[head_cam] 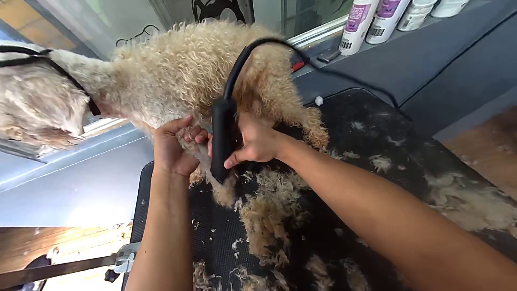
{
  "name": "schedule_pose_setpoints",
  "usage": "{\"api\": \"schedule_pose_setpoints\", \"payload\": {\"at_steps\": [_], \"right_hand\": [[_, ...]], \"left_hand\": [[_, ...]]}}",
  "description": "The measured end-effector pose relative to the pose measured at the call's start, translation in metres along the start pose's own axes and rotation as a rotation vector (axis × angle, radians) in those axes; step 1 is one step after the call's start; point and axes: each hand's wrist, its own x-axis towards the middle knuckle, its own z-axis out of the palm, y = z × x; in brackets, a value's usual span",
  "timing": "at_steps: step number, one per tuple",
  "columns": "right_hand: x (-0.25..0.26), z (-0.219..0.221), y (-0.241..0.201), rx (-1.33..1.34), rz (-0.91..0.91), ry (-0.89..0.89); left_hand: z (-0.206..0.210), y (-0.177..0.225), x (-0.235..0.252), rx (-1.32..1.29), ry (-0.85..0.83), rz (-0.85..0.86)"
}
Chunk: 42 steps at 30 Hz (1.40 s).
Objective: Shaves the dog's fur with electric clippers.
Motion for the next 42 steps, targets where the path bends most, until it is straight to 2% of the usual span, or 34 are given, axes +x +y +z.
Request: {"api": "schedule_pose_setpoints", "payload": {"at_steps": [2,5,6,10,14,19,22,25,27,29,33,35,42], "right_hand": [[0.004,-0.004,-0.008,0.002,0.063,-0.045],[0.007,-0.003,-0.001,0.04,-0.142,0.047],[0.005,-0.001,0.003,0.039,-0.147,0.051],[0.001,-0.006,-0.001,0.014,0.061,-0.064],[0.008,-0.009,0.001,0.073,-0.103,0.022],[0.003,-0.011,-0.004,-0.091,0.216,-0.181],[-0.005,-0.013,-0.004,0.052,0.073,-0.049],[-0.004,-0.015,0.002,0.1,-0.141,0.206],[-0.001,-0.013,0.009,0.018,-0.105,0.384],[0.0,-0.013,0.014,-0.057,-0.039,0.412],[0.005,-0.01,0.018,0.116,-0.148,0.442],[0.009,-0.007,0.023,0.171,-0.131,0.424],[0.004,-0.016,0.039,0.381,0.081,0.156]], "left_hand": [[-0.001,-0.003,0.0,0.007,-0.002,0.002],[0.0,0.0,0.0,0.039,-0.035,0.022],[0.0,0.001,0.0,0.034,-0.028,0.026],[-0.003,-0.002,0.001,0.028,-0.006,0.009],[0.003,0.004,-0.001,0.044,-0.007,0.033],[0.001,0.005,0.0,0.004,0.011,0.016],[-0.001,0.007,0.001,-0.017,0.003,0.017],[-0.002,0.008,0.0,0.014,0.013,0.041],[-0.002,0.01,0.002,0.053,0.013,0.06],[-0.004,0.011,0.002,0.057,-0.001,0.036],[-0.007,0.015,-0.001,-0.004,-0.053,-0.018],[-0.009,0.015,-0.003,-0.065,-0.093,-0.02],[-0.013,0.013,-0.003,-0.151,-0.181,-0.065]]}}
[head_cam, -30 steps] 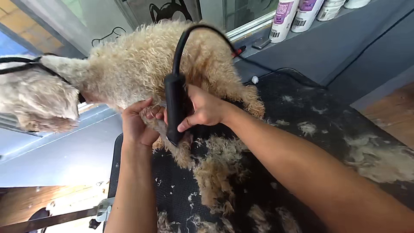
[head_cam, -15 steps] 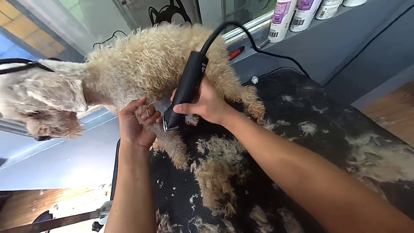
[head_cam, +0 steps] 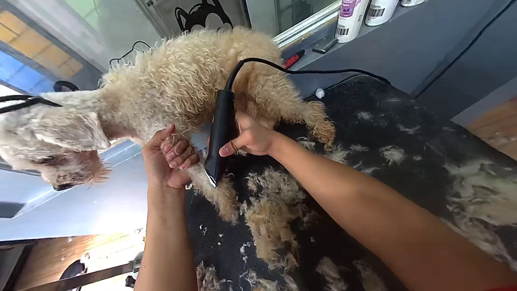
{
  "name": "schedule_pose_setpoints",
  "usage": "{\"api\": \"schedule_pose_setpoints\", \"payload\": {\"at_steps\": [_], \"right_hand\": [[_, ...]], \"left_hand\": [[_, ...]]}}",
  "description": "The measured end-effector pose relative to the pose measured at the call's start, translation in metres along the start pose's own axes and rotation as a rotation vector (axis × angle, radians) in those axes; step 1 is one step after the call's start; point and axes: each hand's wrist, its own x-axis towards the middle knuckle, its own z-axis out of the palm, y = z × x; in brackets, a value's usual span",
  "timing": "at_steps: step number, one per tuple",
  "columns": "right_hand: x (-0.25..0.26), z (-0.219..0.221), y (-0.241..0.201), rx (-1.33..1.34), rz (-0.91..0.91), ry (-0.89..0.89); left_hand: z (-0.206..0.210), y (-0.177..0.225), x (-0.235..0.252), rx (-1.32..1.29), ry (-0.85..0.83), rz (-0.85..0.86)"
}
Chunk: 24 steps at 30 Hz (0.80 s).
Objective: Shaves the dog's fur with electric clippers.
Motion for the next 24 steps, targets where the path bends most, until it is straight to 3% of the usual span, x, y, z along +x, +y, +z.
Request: {"api": "schedule_pose_setpoints", "payload": {"at_steps": [5,9,13,18,20,24], "right_hand": [[0.008,0.005,-0.009,-0.009,-0.124,-0.025],[0.012,0.0,-0.017,-0.074,0.003,-0.143],[0.018,0.004,-0.019,-0.053,-0.173,-0.054],[0.002,0.007,-0.023,-0.25,0.239,-0.189],[0.0,0.001,-0.019,-0.19,0.146,-0.13],[0.01,0.012,-0.02,-0.101,-0.225,0.087]], "left_hand": [[0.005,0.003,0.003,-0.014,-0.035,0.034],[-0.001,-0.001,0.004,-0.006,-0.065,0.002],[0.005,0.005,0.005,-0.009,-0.049,0.043],[0.003,0.012,0.007,-0.04,-0.057,-0.005],[0.002,0.012,0.007,-0.048,-0.047,-0.008],[0.001,0.013,0.005,-0.004,-0.041,0.014]]}}
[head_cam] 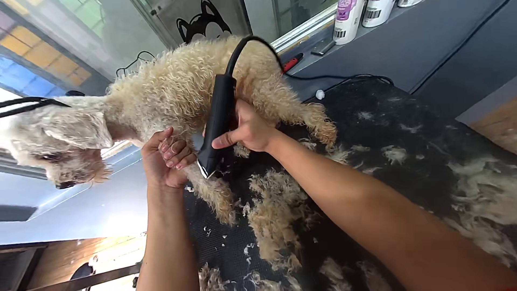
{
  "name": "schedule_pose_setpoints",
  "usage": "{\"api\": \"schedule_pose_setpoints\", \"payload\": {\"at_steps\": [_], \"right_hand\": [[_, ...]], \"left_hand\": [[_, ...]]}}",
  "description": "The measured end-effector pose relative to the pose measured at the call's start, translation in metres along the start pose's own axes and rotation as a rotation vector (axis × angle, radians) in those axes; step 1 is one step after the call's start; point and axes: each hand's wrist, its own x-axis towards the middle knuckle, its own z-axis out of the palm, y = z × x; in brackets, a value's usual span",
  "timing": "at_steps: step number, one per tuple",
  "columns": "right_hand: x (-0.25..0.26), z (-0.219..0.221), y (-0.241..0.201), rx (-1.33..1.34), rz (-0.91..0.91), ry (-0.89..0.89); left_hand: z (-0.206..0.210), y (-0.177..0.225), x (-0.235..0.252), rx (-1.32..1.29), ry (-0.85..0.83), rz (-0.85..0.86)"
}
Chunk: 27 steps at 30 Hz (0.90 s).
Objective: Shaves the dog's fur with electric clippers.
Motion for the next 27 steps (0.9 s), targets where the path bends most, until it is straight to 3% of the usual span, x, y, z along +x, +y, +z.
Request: {"api": "schedule_pose_setpoints", "payload": {"at_steps": [3,9,13,15,20,24,27], "right_hand": [[-0.003,0.014,0.001,-0.079,-0.016,0.03],[-0.018,0.014,-0.007,-0.298,0.247,-0.206],[-0.016,0.021,-0.011,-0.222,-0.003,0.069],[-0.017,0.026,-0.011,-0.308,-0.033,0.134],[-0.057,0.036,0.0,-0.428,0.126,0.073],[-0.07,0.032,-0.008,-0.491,0.388,-0.213],[-0.061,0.024,-0.021,-0.392,0.317,-0.099]], "left_hand": [[-0.002,-0.001,0.002,0.009,-0.011,0.003],[-0.006,0.005,0.0,-0.028,-0.014,-0.039],[-0.003,0.002,0.001,-0.004,0.015,-0.026],[-0.003,0.001,0.001,-0.011,0.021,-0.027],[-0.004,0.002,0.005,-0.024,0.022,-0.015],[-0.007,0.0,0.006,-0.008,0.048,-0.009],[-0.013,-0.004,0.008,0.026,0.043,0.01]]}}
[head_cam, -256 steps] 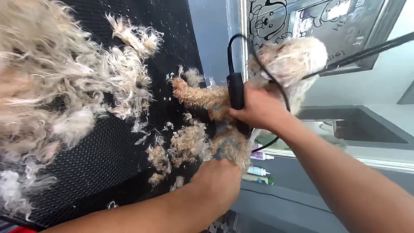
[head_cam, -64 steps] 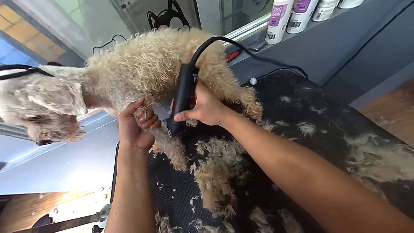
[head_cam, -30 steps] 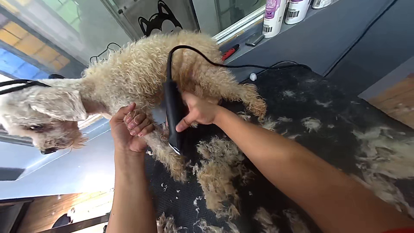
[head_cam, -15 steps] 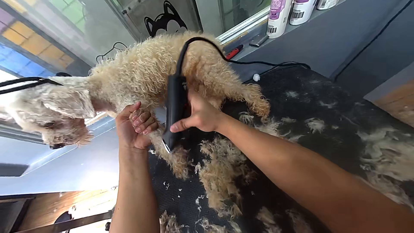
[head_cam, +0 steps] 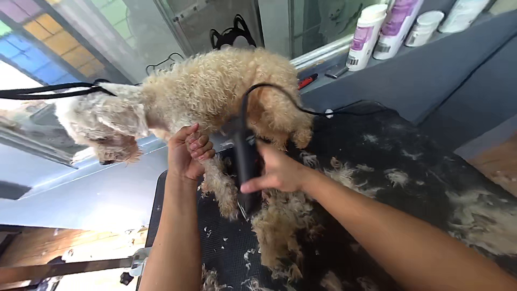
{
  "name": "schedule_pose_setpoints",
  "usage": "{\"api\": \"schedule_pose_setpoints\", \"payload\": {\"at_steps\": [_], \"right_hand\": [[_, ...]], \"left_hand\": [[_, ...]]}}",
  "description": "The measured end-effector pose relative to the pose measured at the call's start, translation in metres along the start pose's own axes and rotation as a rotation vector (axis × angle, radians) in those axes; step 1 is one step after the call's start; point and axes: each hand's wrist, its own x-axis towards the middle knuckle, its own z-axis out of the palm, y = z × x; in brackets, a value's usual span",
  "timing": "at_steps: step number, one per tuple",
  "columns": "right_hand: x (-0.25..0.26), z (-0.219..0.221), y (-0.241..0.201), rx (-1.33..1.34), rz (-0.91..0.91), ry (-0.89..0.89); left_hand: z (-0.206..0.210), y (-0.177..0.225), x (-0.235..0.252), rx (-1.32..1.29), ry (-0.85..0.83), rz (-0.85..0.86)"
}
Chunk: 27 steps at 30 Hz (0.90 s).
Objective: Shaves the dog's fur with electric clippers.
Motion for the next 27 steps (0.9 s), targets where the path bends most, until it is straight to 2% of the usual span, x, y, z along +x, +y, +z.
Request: {"api": "schedule_pose_setpoints", "payload": {"at_steps": [3,6,8,10,12,14,15,19,23,27], "right_hand": [[0.006,0.0,-0.022,0.163,0.006,0.202],[0.013,0.005,-0.041,-0.058,-0.093,0.156],[0.019,0.02,-0.057,-0.244,-0.196,0.193],[0.026,0.033,-0.074,-0.353,-0.274,0.222],[0.027,0.042,-0.088,-0.463,-0.289,0.223],[0.023,0.048,-0.096,-0.532,-0.32,0.254],[0.021,0.05,-0.097,-0.56,-0.338,0.271],[0.011,0.054,-0.098,-0.606,-0.332,0.289],[0.014,0.058,-0.08,-0.759,-0.378,0.269],[0.015,0.063,-0.063,-0.84,-0.35,0.265]], "left_hand": [[-0.012,-0.005,0.005,0.077,-0.07,0.052],[-0.023,-0.004,0.013,0.157,-0.281,0.028],[-0.021,-0.005,0.02,0.282,-0.393,0.074],[-0.01,-0.017,0.024,0.387,-0.302,0.247],[0.007,-0.034,0.021,0.393,-0.07,0.37],[0.024,-0.043,0.015,0.39,0.131,0.388],[0.024,-0.045,0.013,0.371,0.164,0.366],[0.015,-0.051,0.017,0.37,0.109,0.451],[0.012,-0.059,0.013,0.276,0.166,0.491],[0.012,-0.047,0.007,0.267,0.212,0.463]]}}
